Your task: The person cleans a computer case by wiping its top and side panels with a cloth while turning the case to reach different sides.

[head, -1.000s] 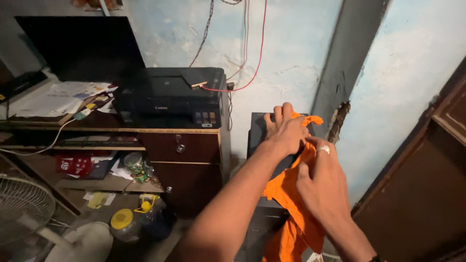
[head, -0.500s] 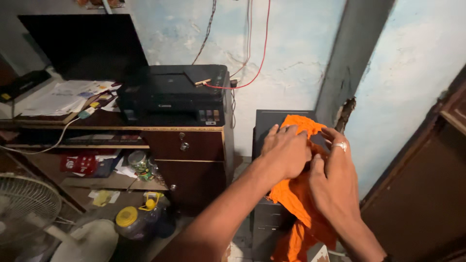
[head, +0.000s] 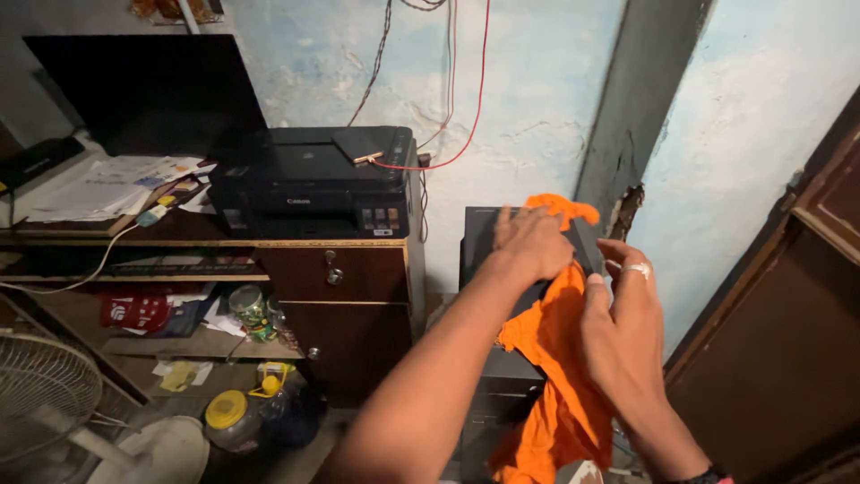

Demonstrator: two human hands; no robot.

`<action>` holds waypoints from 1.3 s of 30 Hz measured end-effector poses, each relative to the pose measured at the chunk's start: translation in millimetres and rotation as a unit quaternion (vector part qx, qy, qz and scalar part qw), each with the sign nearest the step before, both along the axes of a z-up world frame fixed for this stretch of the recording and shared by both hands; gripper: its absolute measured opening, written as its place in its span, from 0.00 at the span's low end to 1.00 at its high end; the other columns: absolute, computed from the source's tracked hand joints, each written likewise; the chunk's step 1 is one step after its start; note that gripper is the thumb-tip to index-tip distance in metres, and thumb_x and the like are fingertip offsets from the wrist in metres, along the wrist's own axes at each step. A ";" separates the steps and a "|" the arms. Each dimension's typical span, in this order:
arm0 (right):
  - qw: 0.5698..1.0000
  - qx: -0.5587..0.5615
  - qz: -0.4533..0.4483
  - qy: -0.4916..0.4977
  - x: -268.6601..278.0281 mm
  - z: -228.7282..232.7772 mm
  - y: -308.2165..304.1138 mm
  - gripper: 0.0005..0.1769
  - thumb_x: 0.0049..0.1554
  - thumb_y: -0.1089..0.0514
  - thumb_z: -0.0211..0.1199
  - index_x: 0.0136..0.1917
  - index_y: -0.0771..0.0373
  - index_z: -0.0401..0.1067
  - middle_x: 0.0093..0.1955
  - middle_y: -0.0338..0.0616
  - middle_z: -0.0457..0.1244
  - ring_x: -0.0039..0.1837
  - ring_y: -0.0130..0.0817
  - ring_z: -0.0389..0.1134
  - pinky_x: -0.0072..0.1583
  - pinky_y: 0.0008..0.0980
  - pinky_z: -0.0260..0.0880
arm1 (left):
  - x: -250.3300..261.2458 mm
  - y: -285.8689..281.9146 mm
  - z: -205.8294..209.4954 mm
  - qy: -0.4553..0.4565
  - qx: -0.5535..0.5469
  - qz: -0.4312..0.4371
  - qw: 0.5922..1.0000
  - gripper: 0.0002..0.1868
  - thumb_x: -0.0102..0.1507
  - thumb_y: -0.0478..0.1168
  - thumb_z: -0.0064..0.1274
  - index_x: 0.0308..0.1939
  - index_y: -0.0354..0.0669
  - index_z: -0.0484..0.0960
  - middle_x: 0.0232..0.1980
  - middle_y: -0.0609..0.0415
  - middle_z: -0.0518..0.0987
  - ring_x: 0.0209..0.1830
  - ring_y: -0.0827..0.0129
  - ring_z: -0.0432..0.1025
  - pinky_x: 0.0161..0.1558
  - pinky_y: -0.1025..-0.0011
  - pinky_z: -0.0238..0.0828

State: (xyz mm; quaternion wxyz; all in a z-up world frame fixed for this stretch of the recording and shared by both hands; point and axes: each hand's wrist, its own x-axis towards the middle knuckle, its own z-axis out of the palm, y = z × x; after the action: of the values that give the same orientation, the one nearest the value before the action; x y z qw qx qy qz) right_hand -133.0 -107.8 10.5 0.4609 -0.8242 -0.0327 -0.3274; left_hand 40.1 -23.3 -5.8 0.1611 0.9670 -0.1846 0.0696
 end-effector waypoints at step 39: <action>0.947 -0.283 0.150 0.014 56.5 16.1 17.0 0.27 0.38 0.63 0.72 0.53 0.62 0.74 0.52 0.52 0.67 0.55 0.58 0.67 0.54 0.50 0.68 | -60.7 72.0 -35.4 0.067 -0.621 0.185 0.759 0.22 0.68 0.34 0.34 0.65 0.45 0.70 0.63 0.48 0.73 0.56 0.57 0.73 0.48 0.59 0.81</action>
State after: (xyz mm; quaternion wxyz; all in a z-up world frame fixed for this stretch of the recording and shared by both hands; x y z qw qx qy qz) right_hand -76.5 -90.7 26.7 0.2527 -0.9108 -0.2413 -0.2198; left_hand -20.6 48.6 -41.2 0.7222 0.6726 0.0926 0.1322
